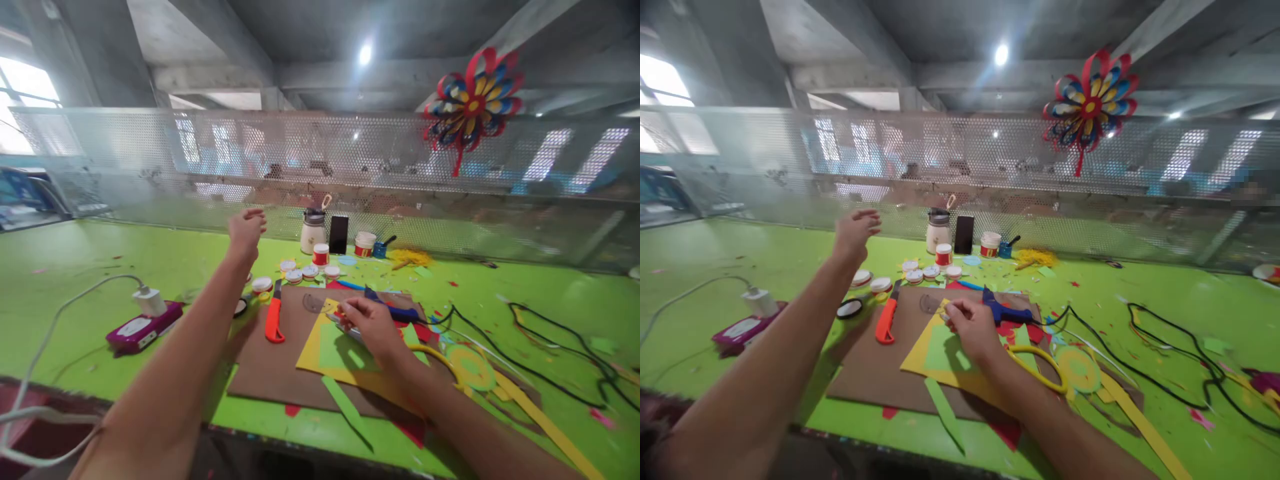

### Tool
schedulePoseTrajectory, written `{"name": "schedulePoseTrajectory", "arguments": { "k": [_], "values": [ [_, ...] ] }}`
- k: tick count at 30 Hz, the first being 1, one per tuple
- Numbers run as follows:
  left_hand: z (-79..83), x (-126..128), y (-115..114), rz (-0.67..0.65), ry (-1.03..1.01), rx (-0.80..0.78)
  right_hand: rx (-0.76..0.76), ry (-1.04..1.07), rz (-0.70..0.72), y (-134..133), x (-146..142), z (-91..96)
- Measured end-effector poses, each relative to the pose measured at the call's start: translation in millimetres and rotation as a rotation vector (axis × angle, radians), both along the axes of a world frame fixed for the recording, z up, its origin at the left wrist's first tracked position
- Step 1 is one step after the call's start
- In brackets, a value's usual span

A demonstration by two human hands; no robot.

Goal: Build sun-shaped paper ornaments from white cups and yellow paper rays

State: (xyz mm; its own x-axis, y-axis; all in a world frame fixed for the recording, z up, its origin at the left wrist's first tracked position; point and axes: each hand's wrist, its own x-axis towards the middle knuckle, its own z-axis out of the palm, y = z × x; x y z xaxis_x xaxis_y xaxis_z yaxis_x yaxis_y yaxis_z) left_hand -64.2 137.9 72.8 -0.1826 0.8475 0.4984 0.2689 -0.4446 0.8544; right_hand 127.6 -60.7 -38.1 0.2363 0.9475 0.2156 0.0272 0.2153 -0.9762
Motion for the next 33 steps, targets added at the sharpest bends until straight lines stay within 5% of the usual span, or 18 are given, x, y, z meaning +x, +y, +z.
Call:
{"name": "schedulePoseTrajectory", "arguments": {
  "k": [4,8,13,25,33],
  "values": [
    [-6.7,10,-50,-0.176,0.121,0.001,0.034,-0.008,0.0,-2,6,9.4],
    [-31.0,29,-102,-0.539,0.422,-0.117,0.073,-0.061,-0.008,-4,18,26.9],
    [-60.3,52,-127,-0.897,0.724,-0.162,0.063,-0.254,0.018,0,45,40.2],
    [-104.9,52,-104,-0.718,0.785,-0.049,0.202,-0.641,-0.403,-15,113,-7.3],
    [-110.2,35,-98,-0.691,0.809,-0.144,0.07,-0.689,-0.358,-14,116,-14.8]
  ]
}}
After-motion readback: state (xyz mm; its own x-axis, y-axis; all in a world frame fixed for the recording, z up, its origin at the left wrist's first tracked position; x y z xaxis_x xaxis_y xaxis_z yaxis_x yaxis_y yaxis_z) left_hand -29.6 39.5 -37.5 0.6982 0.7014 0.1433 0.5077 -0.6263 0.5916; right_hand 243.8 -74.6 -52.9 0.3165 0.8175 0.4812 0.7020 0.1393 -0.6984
